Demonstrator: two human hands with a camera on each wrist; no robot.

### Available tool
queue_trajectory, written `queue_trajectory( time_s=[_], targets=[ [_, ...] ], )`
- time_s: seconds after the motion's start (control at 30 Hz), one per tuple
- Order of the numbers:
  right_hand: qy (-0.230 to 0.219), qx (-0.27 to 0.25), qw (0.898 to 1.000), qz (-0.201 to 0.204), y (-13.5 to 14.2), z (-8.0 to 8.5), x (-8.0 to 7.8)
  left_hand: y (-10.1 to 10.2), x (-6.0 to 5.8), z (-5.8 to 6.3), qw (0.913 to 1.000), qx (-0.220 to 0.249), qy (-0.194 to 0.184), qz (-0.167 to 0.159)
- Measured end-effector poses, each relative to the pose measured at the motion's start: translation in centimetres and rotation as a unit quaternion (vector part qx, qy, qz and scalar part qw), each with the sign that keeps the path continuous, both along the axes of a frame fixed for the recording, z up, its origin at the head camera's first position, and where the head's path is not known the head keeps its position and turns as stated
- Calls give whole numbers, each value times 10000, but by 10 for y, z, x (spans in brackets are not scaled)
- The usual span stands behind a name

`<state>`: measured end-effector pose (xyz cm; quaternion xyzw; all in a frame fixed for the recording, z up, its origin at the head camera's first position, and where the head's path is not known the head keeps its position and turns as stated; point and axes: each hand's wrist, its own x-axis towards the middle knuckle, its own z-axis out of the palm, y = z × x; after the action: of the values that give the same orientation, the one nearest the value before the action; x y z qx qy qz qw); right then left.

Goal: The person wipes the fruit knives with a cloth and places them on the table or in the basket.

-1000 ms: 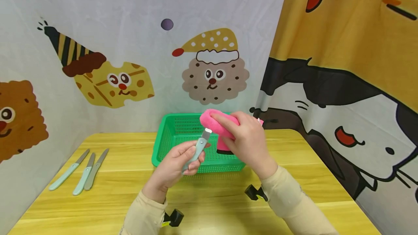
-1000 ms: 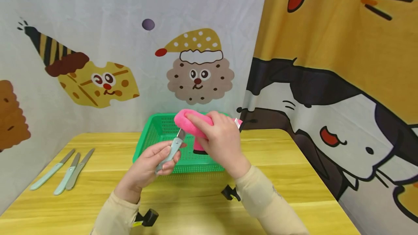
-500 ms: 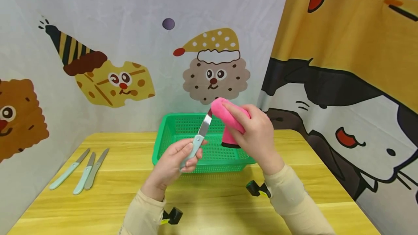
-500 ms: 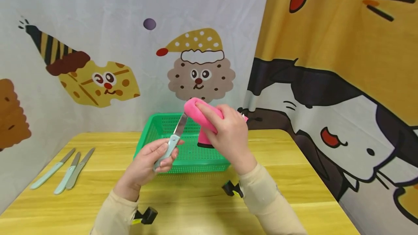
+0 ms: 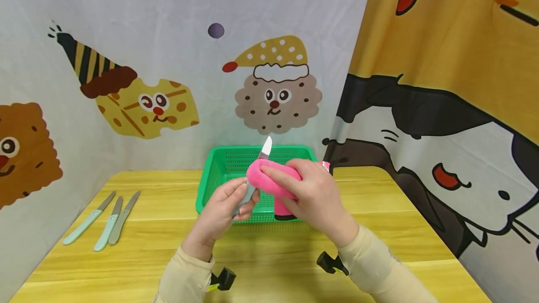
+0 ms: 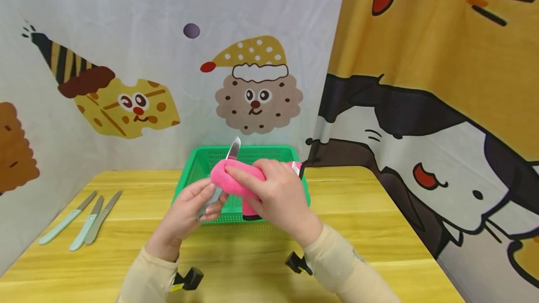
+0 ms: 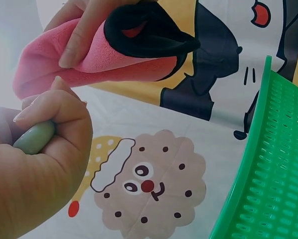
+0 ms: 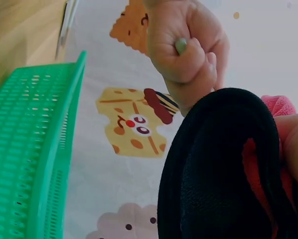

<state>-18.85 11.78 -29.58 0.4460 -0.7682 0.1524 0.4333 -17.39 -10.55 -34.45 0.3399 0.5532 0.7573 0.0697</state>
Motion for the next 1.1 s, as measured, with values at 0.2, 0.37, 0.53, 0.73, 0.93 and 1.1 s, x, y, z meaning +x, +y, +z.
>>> queue_trajectory(
  time_s=[0.2,0.37,0.53,0.73,0.93,1.1],
  targets=[
    [-29,122,9999,-55,-1,-7,-1,3,2,-1,9997,-7,175,-144],
    [-120,31,9999,-72,0,-10,-5,5,3,-2,9993,-14,302,-220],
    [-163,-138,9997,-103,5,-8,-12,6,4,-2,9994,-23,236,-236],
    [-119,-391,9990,-156,11,-1,-20,3,7,-1,9994,-60,84,-323],
    [-92,-593,9977,-305,16,1,-24,0,9,-1,9985,-50,24,-542],
    [-46,-769,9960,-461,21,4,-24,0,10,0,9983,-168,-180,-533]
  ],
)
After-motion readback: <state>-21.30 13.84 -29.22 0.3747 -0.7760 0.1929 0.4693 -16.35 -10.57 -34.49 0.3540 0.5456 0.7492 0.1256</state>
